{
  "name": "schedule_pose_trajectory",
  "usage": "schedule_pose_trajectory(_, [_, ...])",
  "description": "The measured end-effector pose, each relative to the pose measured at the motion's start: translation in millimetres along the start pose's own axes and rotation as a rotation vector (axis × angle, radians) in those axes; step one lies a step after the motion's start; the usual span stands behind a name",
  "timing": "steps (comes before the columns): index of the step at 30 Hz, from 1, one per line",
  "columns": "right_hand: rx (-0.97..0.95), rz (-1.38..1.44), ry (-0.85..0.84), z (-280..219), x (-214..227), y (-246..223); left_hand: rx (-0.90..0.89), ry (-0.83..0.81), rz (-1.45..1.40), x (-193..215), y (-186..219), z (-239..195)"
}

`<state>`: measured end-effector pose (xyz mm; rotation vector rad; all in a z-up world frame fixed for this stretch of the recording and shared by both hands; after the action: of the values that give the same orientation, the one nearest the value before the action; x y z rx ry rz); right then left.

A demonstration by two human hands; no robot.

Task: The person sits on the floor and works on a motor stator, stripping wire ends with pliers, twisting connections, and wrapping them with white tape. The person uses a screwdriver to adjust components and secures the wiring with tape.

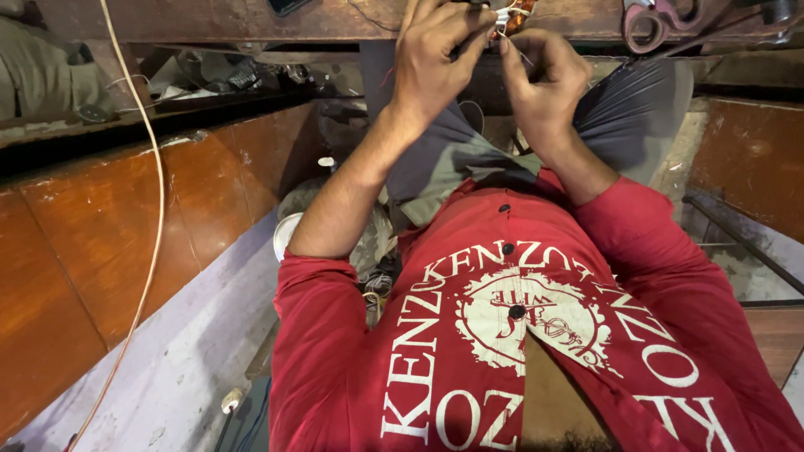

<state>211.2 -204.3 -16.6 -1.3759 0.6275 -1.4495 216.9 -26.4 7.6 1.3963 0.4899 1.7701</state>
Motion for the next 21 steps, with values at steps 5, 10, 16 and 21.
schedule_pose_trajectory(5, [0.042, 0.019, 0.016, 4, -1, -10, -0.014, 0.01, 0.006, 0, 1, -1])
schedule_pose_trajectory(10, [0.097, -0.111, 0.037, 4, 1, -21, 0.013, 0.001, -0.007, -1, -1, -2])
schedule_pose_trajectory(16, [0.141, -0.131, 0.025, 4, 1, -21, 0.006, 0.015, -0.008, -2, 0, -2])
schedule_pose_trajectory(21, [0.169, -0.158, 0.005, 1, -1, -21, 0.026, 0.0, -0.023, -3, -3, -2])
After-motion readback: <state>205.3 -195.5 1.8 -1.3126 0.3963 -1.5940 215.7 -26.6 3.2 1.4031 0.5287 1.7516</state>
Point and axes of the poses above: each hand's wrist, its own z-axis towards the middle knuckle, its own x-axis out of the back of the hand, y = z × x, the point moved 7 cm from there along z, towards the middle knuckle, and after that the axes turned 10 degrees about -y, right-handed, at the moved point
